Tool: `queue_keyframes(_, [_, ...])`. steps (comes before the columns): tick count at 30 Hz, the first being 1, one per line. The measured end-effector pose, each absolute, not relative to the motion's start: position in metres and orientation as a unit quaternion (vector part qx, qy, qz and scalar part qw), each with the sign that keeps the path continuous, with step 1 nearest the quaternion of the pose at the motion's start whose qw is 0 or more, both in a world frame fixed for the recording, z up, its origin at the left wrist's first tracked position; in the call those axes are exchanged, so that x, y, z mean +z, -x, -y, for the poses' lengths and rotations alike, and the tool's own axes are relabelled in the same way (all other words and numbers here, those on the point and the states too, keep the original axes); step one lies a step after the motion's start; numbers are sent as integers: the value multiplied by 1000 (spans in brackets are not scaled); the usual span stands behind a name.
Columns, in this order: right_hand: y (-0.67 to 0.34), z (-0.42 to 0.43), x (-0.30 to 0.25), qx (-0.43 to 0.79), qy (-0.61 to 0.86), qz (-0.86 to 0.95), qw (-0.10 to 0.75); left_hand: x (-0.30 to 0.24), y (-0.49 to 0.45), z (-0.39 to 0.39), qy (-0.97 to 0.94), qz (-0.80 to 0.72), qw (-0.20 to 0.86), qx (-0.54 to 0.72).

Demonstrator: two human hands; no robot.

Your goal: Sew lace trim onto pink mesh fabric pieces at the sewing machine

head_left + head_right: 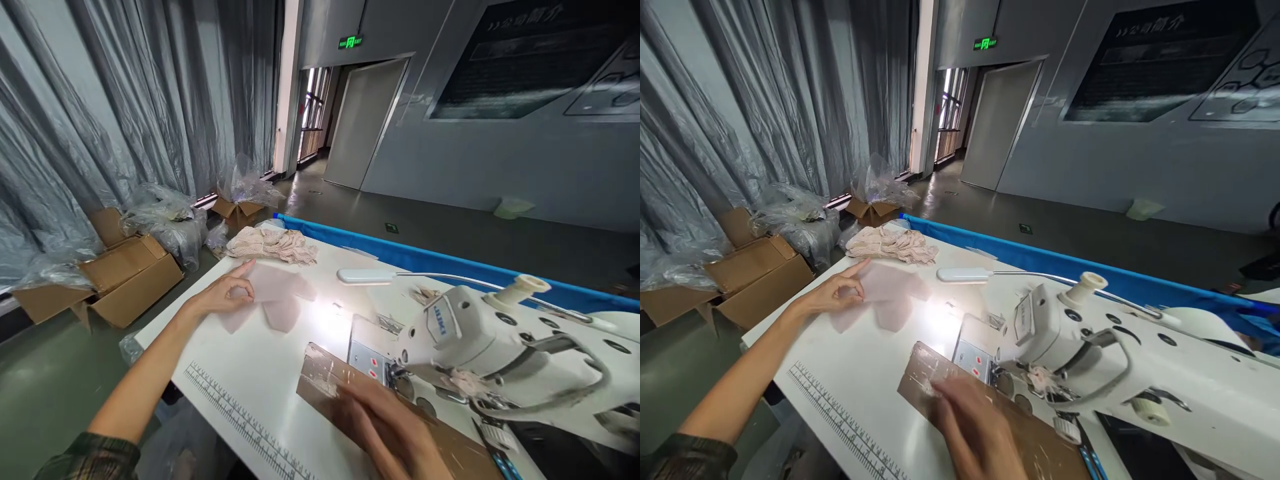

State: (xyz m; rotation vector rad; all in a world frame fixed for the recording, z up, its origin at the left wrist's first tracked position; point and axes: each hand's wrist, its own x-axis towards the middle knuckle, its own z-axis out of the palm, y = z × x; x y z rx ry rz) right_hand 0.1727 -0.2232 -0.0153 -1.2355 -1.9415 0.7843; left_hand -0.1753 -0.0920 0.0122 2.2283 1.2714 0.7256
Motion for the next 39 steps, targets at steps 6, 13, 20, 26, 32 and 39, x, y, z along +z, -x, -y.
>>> queue_keyframes(6, [-62,160,15,763,440,320,350,15,167,105,-808,-364,354,297])
queue_keyframes(13, [-59,156,3,737,454,284,413,7,153,105,-824,-366,343,262])
queue_keyframes(20, [-161,222,-3,778,435,351,286,-19,153,85,-809,-490,170,275])
queue_keyframes(26, [-214,253,7,765,413,452,200,6,87,128,-868,-374,183,270])
queue_keyframes(32, [-214,261,30,754,367,536,95,18,-7,180,-914,-87,377,125])
queue_keyframes(39, [-264,253,13,685,467,530,175,8,-2,161,-816,-216,527,93])
